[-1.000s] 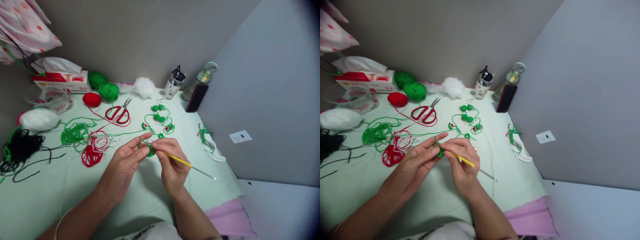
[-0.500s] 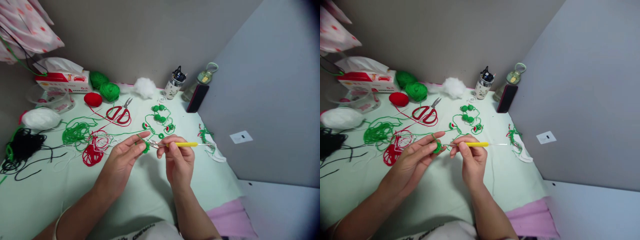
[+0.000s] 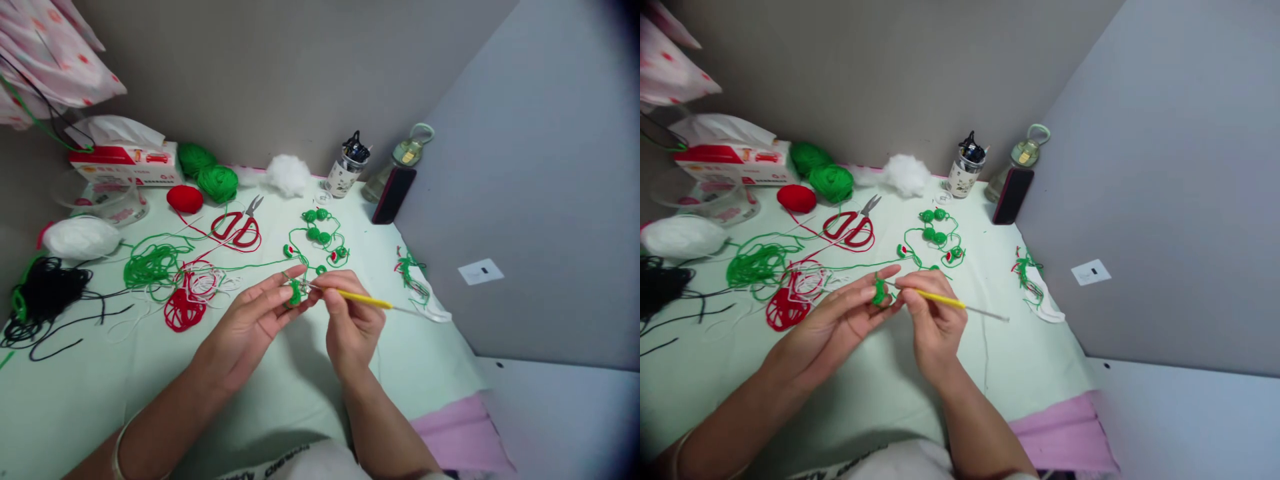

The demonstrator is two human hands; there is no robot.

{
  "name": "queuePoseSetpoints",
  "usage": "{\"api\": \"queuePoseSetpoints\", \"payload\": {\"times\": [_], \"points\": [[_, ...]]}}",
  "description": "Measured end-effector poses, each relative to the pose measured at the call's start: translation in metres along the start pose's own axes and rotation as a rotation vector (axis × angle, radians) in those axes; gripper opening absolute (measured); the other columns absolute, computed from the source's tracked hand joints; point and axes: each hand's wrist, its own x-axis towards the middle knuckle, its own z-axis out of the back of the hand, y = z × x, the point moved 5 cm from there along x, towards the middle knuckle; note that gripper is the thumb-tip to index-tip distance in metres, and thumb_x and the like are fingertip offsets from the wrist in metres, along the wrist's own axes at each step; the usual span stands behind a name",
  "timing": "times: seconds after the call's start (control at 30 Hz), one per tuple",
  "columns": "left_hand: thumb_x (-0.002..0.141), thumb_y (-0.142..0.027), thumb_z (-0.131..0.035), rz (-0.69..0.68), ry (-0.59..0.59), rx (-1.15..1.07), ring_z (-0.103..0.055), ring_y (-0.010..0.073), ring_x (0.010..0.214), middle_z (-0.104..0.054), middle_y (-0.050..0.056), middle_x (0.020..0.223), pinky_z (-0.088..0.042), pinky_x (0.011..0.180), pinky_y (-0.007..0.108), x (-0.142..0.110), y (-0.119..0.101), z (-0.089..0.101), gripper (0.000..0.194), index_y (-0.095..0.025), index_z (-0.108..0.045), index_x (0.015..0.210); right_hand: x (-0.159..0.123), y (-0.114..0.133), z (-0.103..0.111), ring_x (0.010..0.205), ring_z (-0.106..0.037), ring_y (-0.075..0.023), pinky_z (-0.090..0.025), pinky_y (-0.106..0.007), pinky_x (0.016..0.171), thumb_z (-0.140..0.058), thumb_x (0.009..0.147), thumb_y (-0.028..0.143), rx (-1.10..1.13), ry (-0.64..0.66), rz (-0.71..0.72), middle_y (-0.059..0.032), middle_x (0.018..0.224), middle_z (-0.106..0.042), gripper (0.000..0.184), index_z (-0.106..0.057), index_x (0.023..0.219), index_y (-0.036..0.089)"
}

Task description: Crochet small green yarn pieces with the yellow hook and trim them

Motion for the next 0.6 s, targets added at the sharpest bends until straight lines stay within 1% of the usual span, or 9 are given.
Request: {"api": "queuePoseSetpoints", "payload": {"times": [0.1,0.13,0.2,0.27,0.3,0.37,0.43,0.5,0.6], "points": [[0.084,-0.017,-0.071,-0.040,-0.044,0.025,-0.068,0.0149,0.091,-0.070,0.005,0.121,-0.052,0.098,0.033,0.002,-0.007,0.005,0.014,-0.018,-0.080,0.094,0.005,-0.011,0.005,0.061,-0.062,-0.0125,-0.055,-0.029,0.055,-0.063,0.093,0.027,0.205,-0.038,-0.206,-0.0034,0.083,-0.067,0.014,-0.074,0.089,0.020],[0.083,-0.018,-0.072,-0.044,-0.045,0.044,-0.068,0.0149,0.090,-0.071,0.005,0.116,-0.053,0.097,0.033,0.002,-0.008,0.006,0.014,-0.018,-0.080,0.094,0.006,-0.014,0.005,0.059,-0.061,-0.0117,-0.054,-0.027,0.053,-0.064,0.092,0.029,0.256,-0.039,-0.258,-0.0029,0.081,-0.066,0.014,-0.074,0.087,0.019],[0.082,-0.020,-0.074,-0.054,-0.034,0.102,-0.067,0.0146,0.086,-0.073,0.003,0.099,-0.053,0.094,0.031,0.001,-0.007,0.005,0.019,-0.019,-0.080,0.101,0.006,-0.017,0.003,0.056,-0.060,-0.0107,-0.053,-0.025,0.050,-0.065,0.091,0.031,0.326,-0.015,-0.320,-0.0020,0.078,-0.065,0.016,-0.073,0.084,0.019],[0.083,-0.021,-0.075,-0.090,-0.037,0.168,-0.065,0.0132,0.082,-0.069,0.000,0.085,-0.052,0.089,0.028,0.000,-0.006,0.004,0.027,-0.021,-0.078,0.110,0.005,-0.016,-0.002,0.060,-0.061,-0.0119,-0.054,-0.026,0.052,-0.065,0.091,0.032,0.325,0.041,-0.310,-0.0028,0.080,-0.067,0.016,-0.073,0.085,0.020],[0.083,-0.021,-0.075,-0.115,-0.047,0.191,-0.064,0.0127,0.082,-0.067,-0.001,0.082,-0.051,0.088,0.027,-0.001,-0.005,0.004,0.030,-0.023,-0.077,0.113,0.004,-0.014,-0.004,0.064,-0.063,-0.0135,-0.055,-0.027,0.054,-0.065,0.092,0.032,0.288,0.068,-0.281,-0.0040,0.083,-0.069,0.015,-0.074,0.087,0.021],[0.082,-0.021,-0.077,-0.162,-0.073,0.217,-0.062,0.0123,0.087,-0.065,-0.002,0.084,-0.050,0.089,0.025,-0.002,-0.004,0.004,0.034,-0.025,-0.075,0.116,0.003,-0.010,-0.006,0.077,-0.067,-0.0171,-0.057,-0.030,0.061,-0.066,0.091,0.030,0.192,0.092,-0.199,-0.0060,0.092,-0.074,0.013,-0.076,0.091,0.023],[0.080,-0.020,-0.079,-0.187,-0.081,0.225,-0.061,0.0128,0.094,-0.065,-0.002,0.089,-0.049,0.091,0.024,-0.002,-0.002,0.005,0.040,-0.028,-0.073,0.120,0.003,-0.009,-0.006,0.084,-0.068,-0.0186,-0.057,-0.032,0.065,-0.066,0.092,0.028,0.151,0.084,-0.155,-0.0061,0.096,-0.076,0.012,-0.077,0.094,0.024],[0.079,-0.019,-0.080,-0.191,-0.065,0.248,-0.061,0.0139,0.099,-0.066,-0.001,0.094,-0.048,0.094,0.025,-0.001,-0.001,0.006,0.048,-0.029,-0.070,0.125,0.003,-0.012,-0.006,0.081,-0.067,-0.0167,-0.056,-0.030,0.067,-0.066,0.093,0.026,0.209,0.080,-0.185,-0.0045,0.095,-0.077,0.012,-0.078,0.095,0.025],[0.079,-0.019,-0.080,-0.179,-0.046,0.297,-0.062,0.0153,0.102,-0.069,0.000,0.101,-0.048,0.095,0.026,0.000,0.000,0.007,0.054,-0.031,-0.066,0.130,0.004,-0.019,-0.004,0.074,-0.065,-0.0131,-0.054,-0.028,0.067,-0.065,0.094,0.025,0.323,0.077,-0.288,-0.0031,0.094,-0.077,0.012,-0.076,0.096,0.025]]}}
